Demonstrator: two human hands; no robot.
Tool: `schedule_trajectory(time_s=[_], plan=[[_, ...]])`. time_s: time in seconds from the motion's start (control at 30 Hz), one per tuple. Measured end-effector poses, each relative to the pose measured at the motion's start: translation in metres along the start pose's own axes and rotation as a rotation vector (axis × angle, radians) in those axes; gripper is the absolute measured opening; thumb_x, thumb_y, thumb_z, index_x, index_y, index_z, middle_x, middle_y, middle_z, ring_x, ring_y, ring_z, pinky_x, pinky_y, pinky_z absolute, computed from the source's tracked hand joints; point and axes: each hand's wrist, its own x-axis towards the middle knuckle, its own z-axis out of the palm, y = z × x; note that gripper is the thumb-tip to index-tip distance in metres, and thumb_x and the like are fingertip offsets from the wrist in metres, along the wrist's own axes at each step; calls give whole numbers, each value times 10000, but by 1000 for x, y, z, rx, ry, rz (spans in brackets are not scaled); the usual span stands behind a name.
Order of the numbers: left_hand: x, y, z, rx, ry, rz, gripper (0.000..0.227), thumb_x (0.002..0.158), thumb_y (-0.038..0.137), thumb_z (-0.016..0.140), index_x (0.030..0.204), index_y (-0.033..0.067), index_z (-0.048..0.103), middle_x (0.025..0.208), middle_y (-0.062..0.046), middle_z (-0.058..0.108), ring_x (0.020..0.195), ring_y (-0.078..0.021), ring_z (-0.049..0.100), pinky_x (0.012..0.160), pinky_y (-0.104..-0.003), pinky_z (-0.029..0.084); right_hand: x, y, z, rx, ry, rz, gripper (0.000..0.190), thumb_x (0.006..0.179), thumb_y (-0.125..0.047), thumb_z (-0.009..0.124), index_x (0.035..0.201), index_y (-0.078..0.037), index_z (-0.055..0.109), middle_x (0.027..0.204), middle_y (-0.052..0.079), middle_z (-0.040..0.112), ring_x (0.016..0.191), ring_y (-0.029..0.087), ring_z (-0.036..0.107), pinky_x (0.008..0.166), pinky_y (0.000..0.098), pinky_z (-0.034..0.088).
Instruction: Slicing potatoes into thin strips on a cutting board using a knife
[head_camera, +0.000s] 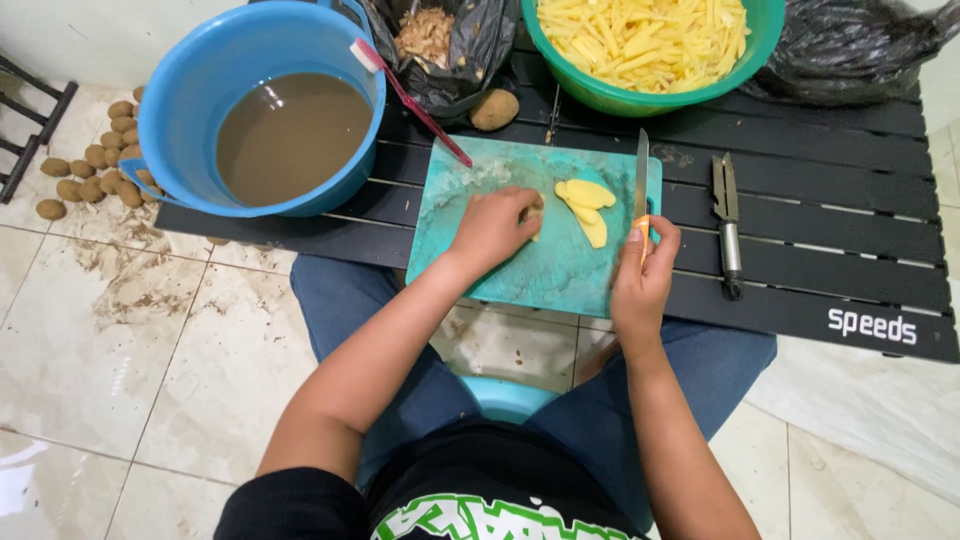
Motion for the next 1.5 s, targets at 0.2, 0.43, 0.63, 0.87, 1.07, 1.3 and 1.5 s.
schedule_trajectory(time_s=[0.2, 0.43, 0.63, 0.87, 1.07, 1.3, 1.5], plan=[[-27, 3, -11, -271, 29, -190, 296, 867, 364, 720, 1130, 229, 705, 879, -50, 721, 959, -339, 720, 848, -485, 527, -3, -5, -1, 17, -9, -1, 243, 1153, -197, 390, 1344, -49, 419, 695, 5, 487, 559, 92, 489, 548, 247, 390], [-57, -7, -47, -32, -13, -177, 601, 883, 371, 750, 1428, 195, 568, 1106, -92, 631, 1055, -363, 676, 905, -530, 439, -1, -4, 0, -7, -32, -10, 228, 1156, -188, 395, 1344, -63, 422, 694, 13, 491, 566, 104, 448, 571, 260, 382], [-70, -18, -6, 97, 40, -1, 495, 869, 400, 765, 1304, 203, 637, 1177, -26, 579, 1097, -296, 563, 893, -494, 381, 4, -8, 0, -43, -89, 41, 220, 1145, -198, 420, 1320, -67, 440, 712, 26, 510, 619, 131, 492, 608, 277, 395], [-61, -11, 6, -18, 85, -65, 435, 884, 406, 730, 1248, 189, 636, 1168, 10, 556, 1068, -257, 514, 833, -433, 325, 10, -89, 9, -454, -425, 235, 279, 1064, -291, 524, 1321, -184, 542, 915, 169, 722, 893, 456, 657, 810, 571, 484], [-61, -13, 10, 3, 114, -66, 427, 894, 439, 700, 1234, 190, 630, 1179, 20, 551, 1059, -235, 506, 814, -417, 316, 30, -102, 30, -760, -668, 190, 264, 1049, -307, 477, 1296, -284, 567, 848, 124, 750, 940, 460, 700, 857, 580, 520], [-60, -11, 15, -3, 156, -88, 428, 895, 440, 689, 1220, 170, 622, 1178, 23, 549, 1048, -232, 496, 816, -417, 308, 41, -147, 49, -892, -762, 178, 271, 1039, -283, 422, 1240, -231, 596, 893, 257, 720, 978, 522, 685, 856, 605, 538], [-60, -10, 15, 4, 175, -97, 423, 883, 439, 695, 1207, 179, 619, 1166, 41, 553, 1045, -223, 497, 818, -421, 312, 32, -152, 37, -928, -789, 213, 291, 1032, -263, 403, 1220, -213, 619, 913, 293, 719, 951, 540, 693, 820, 613, 541]])
